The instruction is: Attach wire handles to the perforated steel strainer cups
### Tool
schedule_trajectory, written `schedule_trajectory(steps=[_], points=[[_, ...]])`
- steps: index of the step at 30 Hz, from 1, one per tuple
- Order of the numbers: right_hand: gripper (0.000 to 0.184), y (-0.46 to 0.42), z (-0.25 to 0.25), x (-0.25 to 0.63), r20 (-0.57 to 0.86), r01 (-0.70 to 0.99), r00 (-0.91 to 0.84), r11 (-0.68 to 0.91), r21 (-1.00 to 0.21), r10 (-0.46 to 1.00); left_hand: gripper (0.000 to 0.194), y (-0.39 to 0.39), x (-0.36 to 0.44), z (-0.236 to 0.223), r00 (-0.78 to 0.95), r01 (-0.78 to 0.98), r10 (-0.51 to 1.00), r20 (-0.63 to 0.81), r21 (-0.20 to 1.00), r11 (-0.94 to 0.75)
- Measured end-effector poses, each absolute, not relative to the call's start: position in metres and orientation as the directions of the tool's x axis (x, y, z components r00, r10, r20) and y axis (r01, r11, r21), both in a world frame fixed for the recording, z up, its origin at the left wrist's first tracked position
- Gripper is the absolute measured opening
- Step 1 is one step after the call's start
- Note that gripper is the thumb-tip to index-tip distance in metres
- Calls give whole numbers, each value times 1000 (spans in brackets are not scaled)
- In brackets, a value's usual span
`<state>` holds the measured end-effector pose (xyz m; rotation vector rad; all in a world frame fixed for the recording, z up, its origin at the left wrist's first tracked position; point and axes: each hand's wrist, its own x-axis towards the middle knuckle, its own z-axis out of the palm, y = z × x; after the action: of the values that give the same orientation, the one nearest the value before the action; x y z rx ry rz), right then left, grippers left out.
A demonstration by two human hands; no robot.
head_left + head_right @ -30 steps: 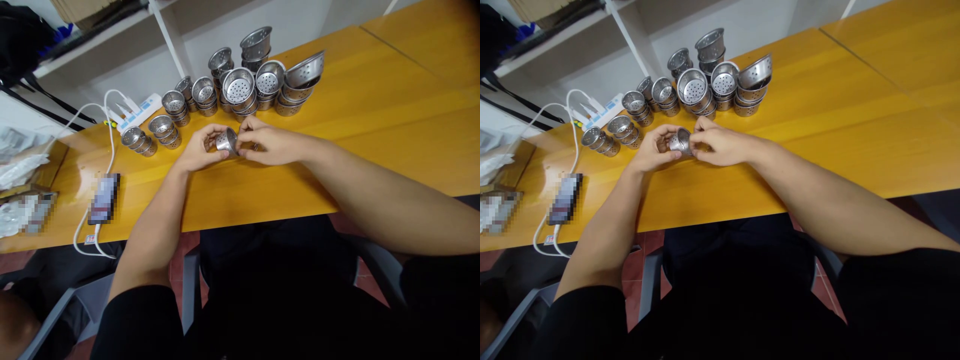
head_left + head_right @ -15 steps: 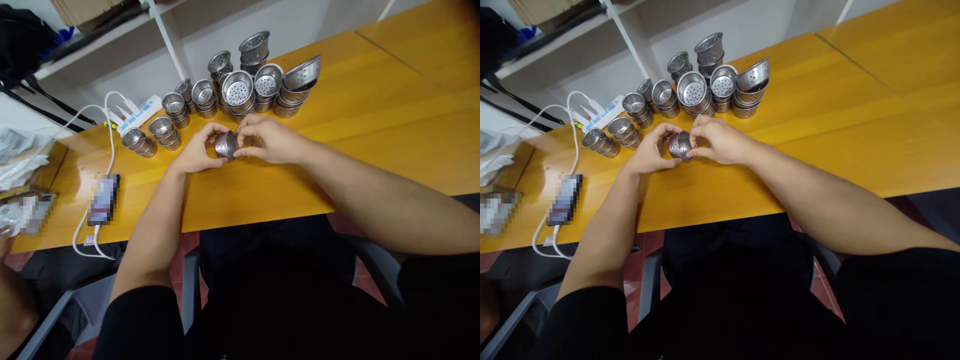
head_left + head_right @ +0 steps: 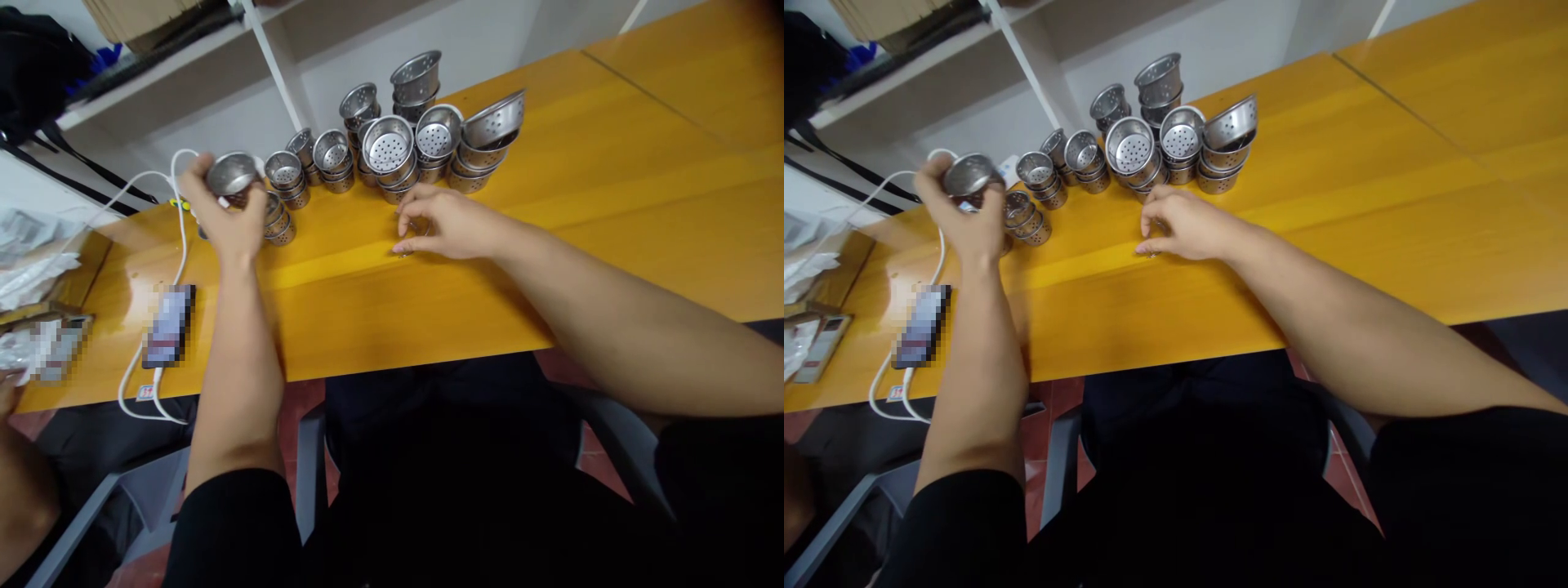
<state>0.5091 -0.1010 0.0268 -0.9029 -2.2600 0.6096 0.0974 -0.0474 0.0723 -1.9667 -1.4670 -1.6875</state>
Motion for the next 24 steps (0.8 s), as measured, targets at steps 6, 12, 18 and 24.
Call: schedule_trajectory(steps=[6,12,18,24], points=[[51,-96,22,512,363,472,-561,648,-598,744,69,-44,52,82,-568,741,512,645,671,-23],[41,-91,18,513,287,530,-578,619,-579,764,68,-47,56,81,-635,656,612,471,748,105],[37,-86,11,514,247,538,-632,645,-542,735,72,-44,57,74,-631,640,650,424,757,128],[34,-86,10,517,232,558,-630,640,-528,741,70,-46,56,71,-582,682,688,433,720,124]])
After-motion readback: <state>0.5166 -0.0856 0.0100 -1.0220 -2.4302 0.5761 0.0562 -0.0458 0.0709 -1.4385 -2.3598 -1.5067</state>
